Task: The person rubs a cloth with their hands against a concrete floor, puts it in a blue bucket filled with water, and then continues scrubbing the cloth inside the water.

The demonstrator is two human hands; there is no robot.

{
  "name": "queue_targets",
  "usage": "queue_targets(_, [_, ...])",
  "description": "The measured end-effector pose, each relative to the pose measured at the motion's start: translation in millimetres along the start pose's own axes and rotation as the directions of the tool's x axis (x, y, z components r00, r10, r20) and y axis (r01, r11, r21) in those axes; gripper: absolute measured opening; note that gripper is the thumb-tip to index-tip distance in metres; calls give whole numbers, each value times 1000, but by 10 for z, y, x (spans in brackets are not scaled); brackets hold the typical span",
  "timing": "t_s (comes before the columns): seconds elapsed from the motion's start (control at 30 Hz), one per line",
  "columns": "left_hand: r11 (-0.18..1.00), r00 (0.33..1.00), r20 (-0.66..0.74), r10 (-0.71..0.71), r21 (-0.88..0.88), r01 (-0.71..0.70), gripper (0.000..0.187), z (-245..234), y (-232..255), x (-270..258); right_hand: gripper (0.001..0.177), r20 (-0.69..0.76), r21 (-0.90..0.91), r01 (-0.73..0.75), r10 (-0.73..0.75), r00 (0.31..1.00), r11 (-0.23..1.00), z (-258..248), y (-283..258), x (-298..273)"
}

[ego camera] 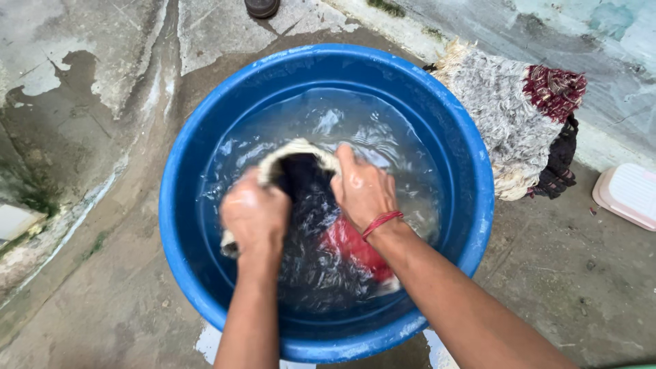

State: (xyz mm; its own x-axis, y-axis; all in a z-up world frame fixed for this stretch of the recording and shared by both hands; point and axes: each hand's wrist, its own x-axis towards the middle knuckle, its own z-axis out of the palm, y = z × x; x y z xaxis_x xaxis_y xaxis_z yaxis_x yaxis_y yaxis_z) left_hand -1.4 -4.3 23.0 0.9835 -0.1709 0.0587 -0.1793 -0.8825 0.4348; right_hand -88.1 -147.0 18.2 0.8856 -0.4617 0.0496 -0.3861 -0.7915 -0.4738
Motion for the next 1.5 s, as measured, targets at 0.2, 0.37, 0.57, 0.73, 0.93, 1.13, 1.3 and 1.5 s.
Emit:
queue_targets(0.2, [884, 743, -585, 326, -90, -460, 47, -31, -87, -68, 27, -516, -11, 282, -247, 820, 959, 20, 108, 52])
queue_targets(0.37, [990, 981, 149, 123, -84, -112, 44, 18, 26, -58, 57, -41, 170, 60, -54, 998, 984, -49, 170, 104])
queue_targets(0.57, [956, 820, 545, 173, 109, -274, 69, 457, -3, -141, 64, 570, -261, 10, 145, 809, 965, 413, 361, -3])
queue_targets(0.73, [830, 527, 839, 136, 194, -523, 54, 919, -267, -109, 31, 601, -256, 126, 56, 797, 958, 1029, 772, -18])
queue_targets(0.93, [881, 582, 812, 32, 253, -401, 43, 783, -215, -174, 30, 615, -368, 189, 86, 784, 910, 485, 224, -155])
queue_targets(1.13, [998, 941, 336, 37, 44, -55, 31, 32, 61, -150, 38, -14, -135, 63, -66, 998, 989, 39, -2, -92])
queue_targets(1.3, [950, 903, -383, 196, -155, -272, 23, -117, -37, -119, 36, -415, 84, 189, -138, 900, 978, -98, 31, -76])
queue_targets(1.5, [957, 965, -29, 262, -124, -263, 52, 19, 2, -113, 25, -357, 98, 313, -260, 897, 945, -23, 94, -7])
